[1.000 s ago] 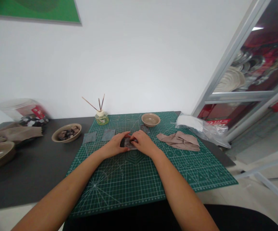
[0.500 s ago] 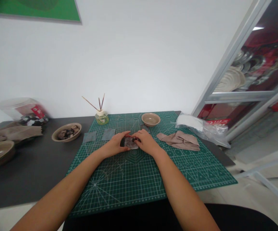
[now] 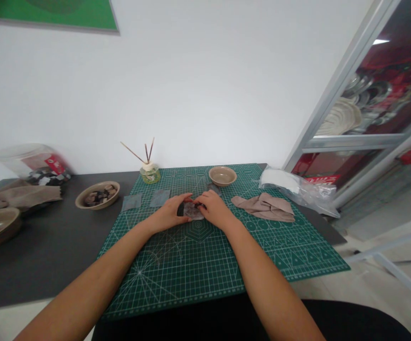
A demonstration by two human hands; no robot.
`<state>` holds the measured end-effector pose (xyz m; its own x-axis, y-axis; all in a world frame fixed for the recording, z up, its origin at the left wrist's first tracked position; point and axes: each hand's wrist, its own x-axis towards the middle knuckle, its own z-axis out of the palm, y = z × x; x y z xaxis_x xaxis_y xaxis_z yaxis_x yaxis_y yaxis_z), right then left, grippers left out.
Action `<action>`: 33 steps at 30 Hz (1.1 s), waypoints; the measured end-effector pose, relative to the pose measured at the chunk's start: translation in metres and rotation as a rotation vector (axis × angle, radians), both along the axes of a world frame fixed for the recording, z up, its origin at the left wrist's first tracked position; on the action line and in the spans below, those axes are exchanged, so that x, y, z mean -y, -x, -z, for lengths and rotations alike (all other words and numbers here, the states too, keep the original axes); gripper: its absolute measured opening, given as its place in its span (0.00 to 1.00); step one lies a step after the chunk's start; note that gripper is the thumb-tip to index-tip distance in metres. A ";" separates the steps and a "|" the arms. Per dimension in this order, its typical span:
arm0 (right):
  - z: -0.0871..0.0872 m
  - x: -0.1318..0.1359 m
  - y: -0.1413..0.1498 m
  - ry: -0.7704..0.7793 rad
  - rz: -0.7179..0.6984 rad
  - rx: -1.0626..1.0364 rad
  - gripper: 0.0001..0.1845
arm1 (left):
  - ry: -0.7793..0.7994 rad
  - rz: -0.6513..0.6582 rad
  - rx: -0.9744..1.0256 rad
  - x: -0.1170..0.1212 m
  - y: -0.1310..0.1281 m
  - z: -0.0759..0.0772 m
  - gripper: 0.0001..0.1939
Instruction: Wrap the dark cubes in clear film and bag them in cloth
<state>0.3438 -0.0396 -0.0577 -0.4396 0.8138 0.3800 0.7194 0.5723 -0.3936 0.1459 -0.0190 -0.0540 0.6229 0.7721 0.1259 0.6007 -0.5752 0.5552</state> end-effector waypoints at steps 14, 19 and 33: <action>-0.004 0.000 0.004 -0.024 -0.023 -0.032 0.07 | 0.001 -0.005 0.004 0.000 0.000 0.000 0.38; -0.003 -0.001 0.008 -0.026 -0.040 -0.037 0.07 | -0.003 -0.005 0.006 -0.001 0.000 0.000 0.38; -0.007 0.004 0.008 -0.019 -0.034 -0.012 0.06 | 0.012 -0.012 0.006 0.001 -0.001 -0.002 0.39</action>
